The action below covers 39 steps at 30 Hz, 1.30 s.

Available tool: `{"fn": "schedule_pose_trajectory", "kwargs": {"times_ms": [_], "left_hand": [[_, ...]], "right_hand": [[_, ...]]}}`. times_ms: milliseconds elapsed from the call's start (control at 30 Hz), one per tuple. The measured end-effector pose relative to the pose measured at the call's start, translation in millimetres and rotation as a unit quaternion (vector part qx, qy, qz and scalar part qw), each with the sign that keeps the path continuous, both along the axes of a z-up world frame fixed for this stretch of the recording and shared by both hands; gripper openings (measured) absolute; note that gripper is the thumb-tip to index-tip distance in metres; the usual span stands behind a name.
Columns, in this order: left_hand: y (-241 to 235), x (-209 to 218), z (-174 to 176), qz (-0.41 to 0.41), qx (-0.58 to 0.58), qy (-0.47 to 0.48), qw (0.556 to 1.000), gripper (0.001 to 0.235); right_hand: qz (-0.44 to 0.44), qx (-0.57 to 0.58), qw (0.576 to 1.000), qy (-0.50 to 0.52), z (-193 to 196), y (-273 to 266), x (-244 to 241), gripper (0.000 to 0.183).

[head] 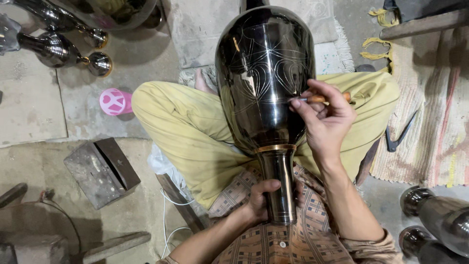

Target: The person sits on the floor and uses a metal engraving tool to carve a floral pattern into the surface of a dark metallic vase. The person holds the vase steady with one hand while carefully guiding the tool with the other to create fine lines.

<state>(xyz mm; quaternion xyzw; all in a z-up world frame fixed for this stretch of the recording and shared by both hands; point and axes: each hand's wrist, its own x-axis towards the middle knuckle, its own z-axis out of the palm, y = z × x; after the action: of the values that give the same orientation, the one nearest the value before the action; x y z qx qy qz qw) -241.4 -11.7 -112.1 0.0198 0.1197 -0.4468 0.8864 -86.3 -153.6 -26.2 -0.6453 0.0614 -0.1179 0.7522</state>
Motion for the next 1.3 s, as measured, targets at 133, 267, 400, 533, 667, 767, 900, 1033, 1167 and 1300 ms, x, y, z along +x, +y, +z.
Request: {"fn": "schedule_pose_trajectory", "kwargs": {"times_ms": [133,267,400,533,667,767,900,1033,1167,1300], "left_hand": [[0.4,-2.8,0.1,0.008,0.021,0.003,1.000,0.065],[-0.7,-2.4,0.3,0.015,0.017,0.003,1.000,0.064],[0.0,-1.4,2.0,0.031,0.023,-0.002,0.999,0.061],[1.2,-0.5,3.5,0.030,0.042,-0.008,0.999,0.060],[1.4,-0.4,4.2,0.018,0.039,-0.003,0.999,0.061],[2.6,0.5,5.4,0.010,0.057,-0.003,0.998,0.061],[3.1,0.8,7.7,0.005,0.077,-0.002,0.997,0.063],[3.7,0.7,8.9,0.009,0.085,-0.006,0.996,0.064],[1.7,0.0,6.7,0.007,0.086,0.003,0.996,0.065],[1.8,-1.7,3.9,0.011,0.085,-0.008,0.996,0.065]], "right_hand": [[0.020,-0.109,0.993,-0.040,5.1,0.9,2.4,0.027],[0.025,-0.193,0.979,-0.068,6.6,1.4,2.7,0.020],[0.014,-0.183,0.982,-0.046,6.6,2.7,2.1,0.017],[0.021,-0.194,0.979,-0.062,8.2,3.5,1.7,0.013],[0.013,-0.191,0.981,-0.042,9.5,4.3,1.2,0.014],[0.014,-0.202,0.978,-0.058,9.9,5.0,1.1,0.015],[0.028,-0.211,0.973,-0.085,9.2,2.8,0.7,0.016],[0.040,-0.197,0.976,-0.086,8.9,0.2,1.3,0.017],[0.025,-0.183,0.980,-0.073,8.0,3.7,0.3,0.016],[0.022,-0.193,0.978,-0.082,7.1,4.3,-0.8,0.017]]}}
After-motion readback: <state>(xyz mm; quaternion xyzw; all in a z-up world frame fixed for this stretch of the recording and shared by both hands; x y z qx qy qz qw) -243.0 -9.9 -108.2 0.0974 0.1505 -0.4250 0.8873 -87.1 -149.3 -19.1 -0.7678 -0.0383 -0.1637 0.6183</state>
